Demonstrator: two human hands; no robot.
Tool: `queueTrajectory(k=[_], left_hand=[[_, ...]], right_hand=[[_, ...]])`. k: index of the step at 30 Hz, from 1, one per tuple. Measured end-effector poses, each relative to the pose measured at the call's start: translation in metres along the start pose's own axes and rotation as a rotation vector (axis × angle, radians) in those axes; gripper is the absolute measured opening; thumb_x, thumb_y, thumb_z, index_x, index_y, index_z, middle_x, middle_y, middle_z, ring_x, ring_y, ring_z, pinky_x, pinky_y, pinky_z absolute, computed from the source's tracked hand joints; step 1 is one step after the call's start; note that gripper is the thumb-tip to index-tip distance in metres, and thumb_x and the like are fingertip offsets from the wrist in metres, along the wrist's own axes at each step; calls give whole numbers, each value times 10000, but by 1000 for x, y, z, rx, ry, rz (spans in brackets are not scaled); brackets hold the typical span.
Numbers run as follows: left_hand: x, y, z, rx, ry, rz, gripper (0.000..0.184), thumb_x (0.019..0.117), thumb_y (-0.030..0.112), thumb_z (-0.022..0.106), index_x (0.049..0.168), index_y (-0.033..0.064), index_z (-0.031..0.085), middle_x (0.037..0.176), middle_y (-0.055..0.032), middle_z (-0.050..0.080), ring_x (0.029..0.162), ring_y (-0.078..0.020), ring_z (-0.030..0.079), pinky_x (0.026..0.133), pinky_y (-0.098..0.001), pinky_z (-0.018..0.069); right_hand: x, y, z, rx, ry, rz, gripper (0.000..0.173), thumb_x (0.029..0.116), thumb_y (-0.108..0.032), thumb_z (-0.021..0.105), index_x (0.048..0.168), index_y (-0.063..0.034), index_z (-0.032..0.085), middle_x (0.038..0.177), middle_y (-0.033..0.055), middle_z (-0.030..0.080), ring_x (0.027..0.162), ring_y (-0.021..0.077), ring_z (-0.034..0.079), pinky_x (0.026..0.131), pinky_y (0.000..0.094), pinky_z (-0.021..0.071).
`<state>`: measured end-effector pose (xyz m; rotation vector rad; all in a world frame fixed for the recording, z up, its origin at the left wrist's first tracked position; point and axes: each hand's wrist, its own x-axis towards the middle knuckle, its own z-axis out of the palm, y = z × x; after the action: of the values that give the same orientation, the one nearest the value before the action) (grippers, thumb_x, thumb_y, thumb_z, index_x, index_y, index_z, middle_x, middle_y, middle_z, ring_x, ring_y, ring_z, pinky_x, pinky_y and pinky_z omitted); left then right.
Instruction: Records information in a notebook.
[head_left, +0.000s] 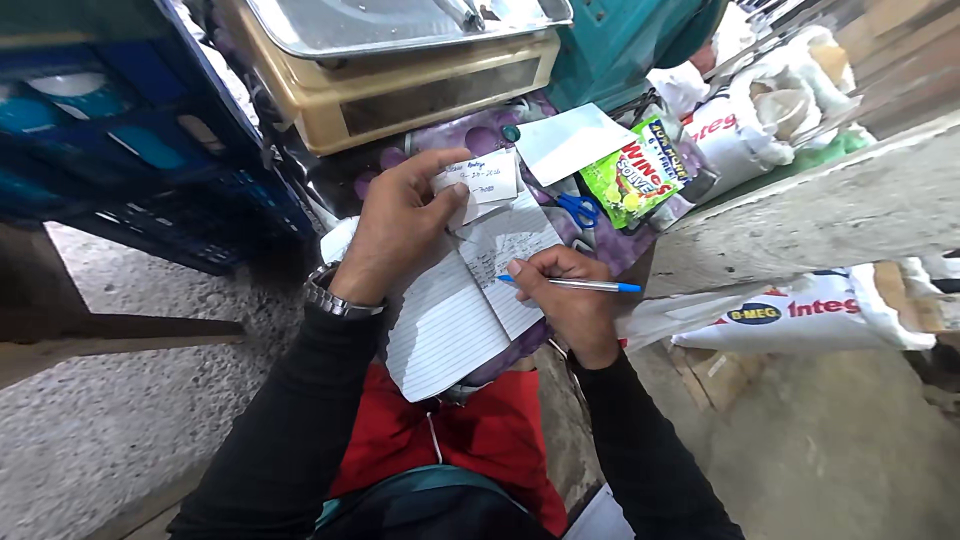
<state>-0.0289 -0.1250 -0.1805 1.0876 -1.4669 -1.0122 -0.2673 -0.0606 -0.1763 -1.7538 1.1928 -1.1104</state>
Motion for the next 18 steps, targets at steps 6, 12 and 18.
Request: queueTrajectory(k=[6,12,18], left_hand=[[0,-1,-1,19,-1,12,329,1010,164,654,1339,164,654,1035,6,757,830,-78,725,758,-256,625],[0,-1,-1,27,4,12,327,1012,167,652,1339,162,656,1038,7,758,829,-76,726,755,-253,624],[0,-1,-1,6,-1,9,330,1009,155,654,1340,156,653,1037,1,758,828,-82,728,758,-252,625]], right_hand=[[0,2,-1,11,-12,-13,124,934,-114,760,889,-18,698,718,71,705,578,166,679,507,310,604],[2,1,-1,-3,-7,-9,126,936,-120,760,887,-21,699,705,66,700,562,158,669,484,302,589],[1,3,-2,-2,0,-14,121,941,-111,753,884,-22,694,702,68,698,555,158,664,482,300,584]])
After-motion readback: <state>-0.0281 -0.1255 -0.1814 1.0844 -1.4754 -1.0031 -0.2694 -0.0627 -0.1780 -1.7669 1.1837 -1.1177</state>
